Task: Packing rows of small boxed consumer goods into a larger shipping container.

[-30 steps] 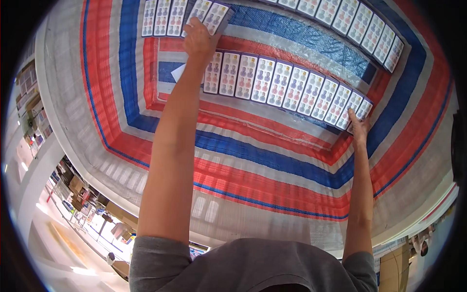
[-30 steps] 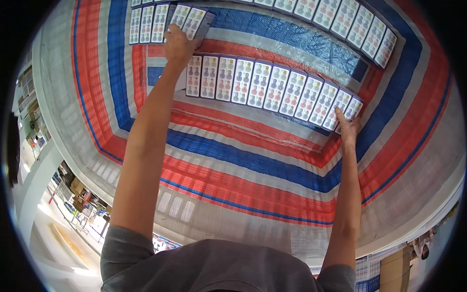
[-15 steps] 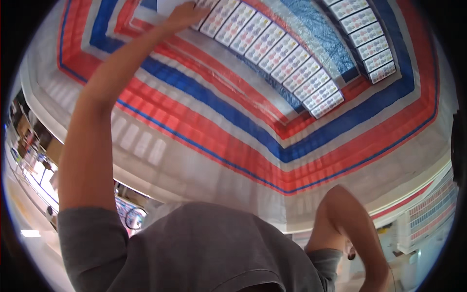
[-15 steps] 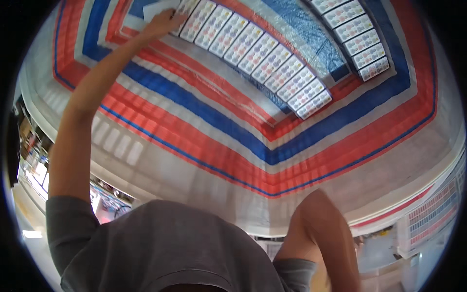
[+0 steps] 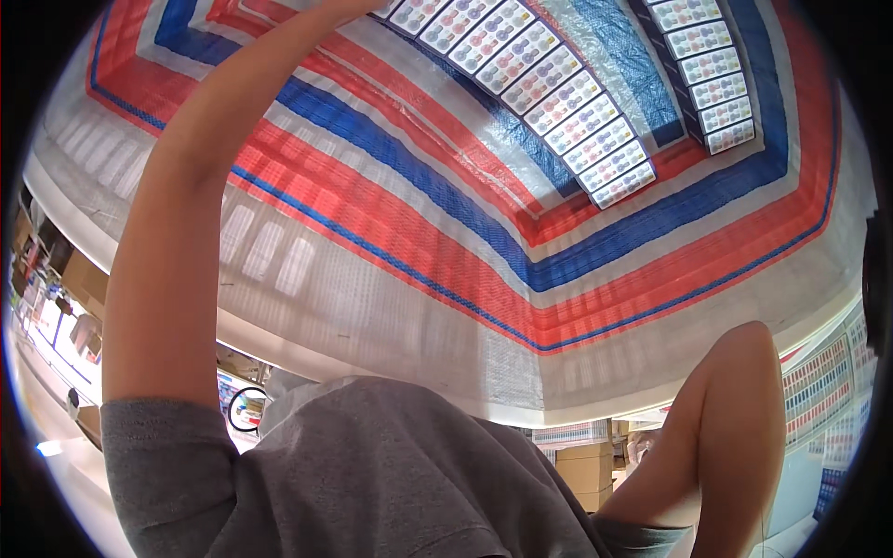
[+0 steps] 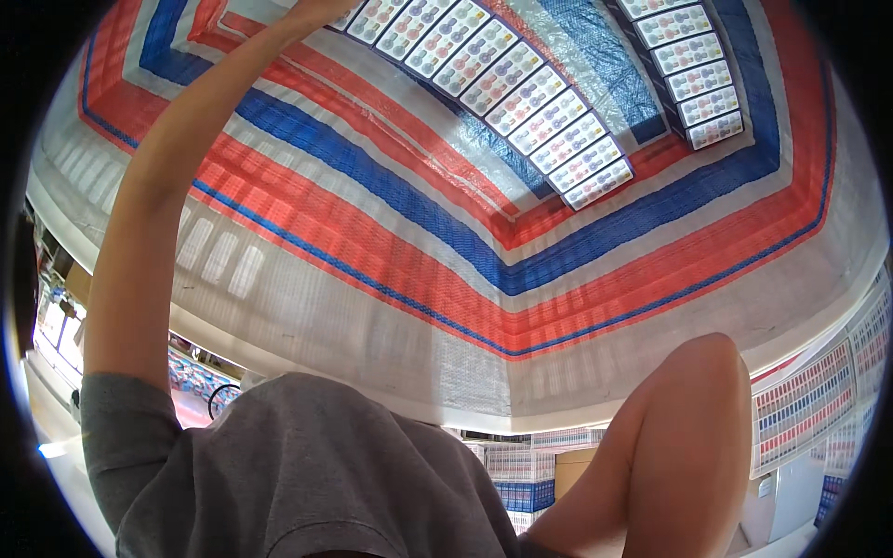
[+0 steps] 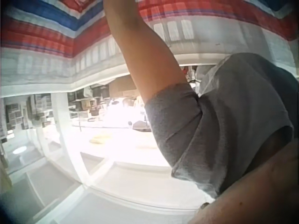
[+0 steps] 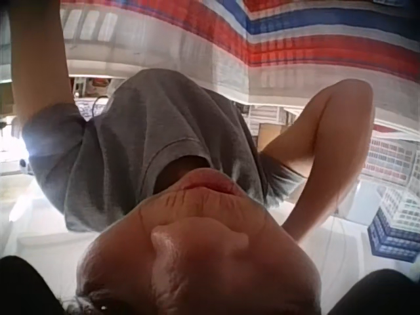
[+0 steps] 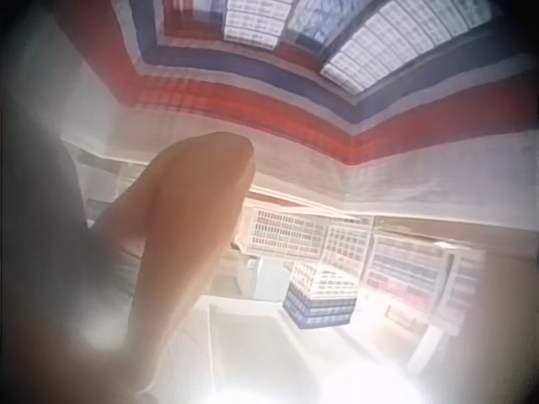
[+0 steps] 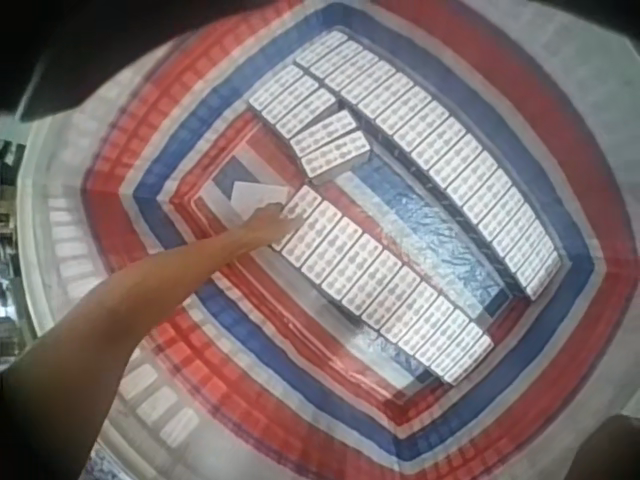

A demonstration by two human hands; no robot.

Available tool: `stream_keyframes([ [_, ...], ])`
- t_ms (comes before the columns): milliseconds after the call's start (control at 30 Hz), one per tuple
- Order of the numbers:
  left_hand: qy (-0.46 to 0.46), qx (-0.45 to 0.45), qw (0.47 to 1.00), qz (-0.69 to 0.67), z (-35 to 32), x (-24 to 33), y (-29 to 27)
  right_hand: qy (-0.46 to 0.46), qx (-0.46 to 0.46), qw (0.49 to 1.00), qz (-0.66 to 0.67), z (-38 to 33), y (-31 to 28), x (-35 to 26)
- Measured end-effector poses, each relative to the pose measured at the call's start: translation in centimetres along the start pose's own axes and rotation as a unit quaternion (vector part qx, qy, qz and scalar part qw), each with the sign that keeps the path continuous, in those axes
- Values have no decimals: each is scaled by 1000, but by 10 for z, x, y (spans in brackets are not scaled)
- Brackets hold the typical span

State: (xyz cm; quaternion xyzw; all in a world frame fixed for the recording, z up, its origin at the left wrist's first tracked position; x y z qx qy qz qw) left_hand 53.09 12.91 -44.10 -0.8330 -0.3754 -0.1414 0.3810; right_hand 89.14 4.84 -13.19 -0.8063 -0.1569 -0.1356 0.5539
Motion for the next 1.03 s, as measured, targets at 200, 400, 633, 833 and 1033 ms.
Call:
stream_keyframes([
  [200, 53, -63, 993, -89, 3, 24, 6, 104, -10, 967, 231, -4, 53, 20],
  [400, 92, -12, 994, -49, 25, -12, -3, 213, 12, 863, 457, -7, 118, 19],
  [633, 23, -117, 982, -147, 32, 7, 5, 397, -154, 616, 662, -60, 314, -43],
  [833, -50, -128, 971, -194, 29, 12, 5, 391, -133, 480, 773, -34, 360, -72],
  [1033, -60, -121, 970, -204, 6, -16, 3, 350, -162, 464, 797, -54, 328, -64],
])
Point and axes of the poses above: each hand's wrist, its own z-axis towards the middle knuckle, its own y-axis out of the palm, x = y × z, the point moved 3 cm from there along z, towards the middle knuckle, and after that the axes turned 14 degrees about -z, right-handed, at the moved point
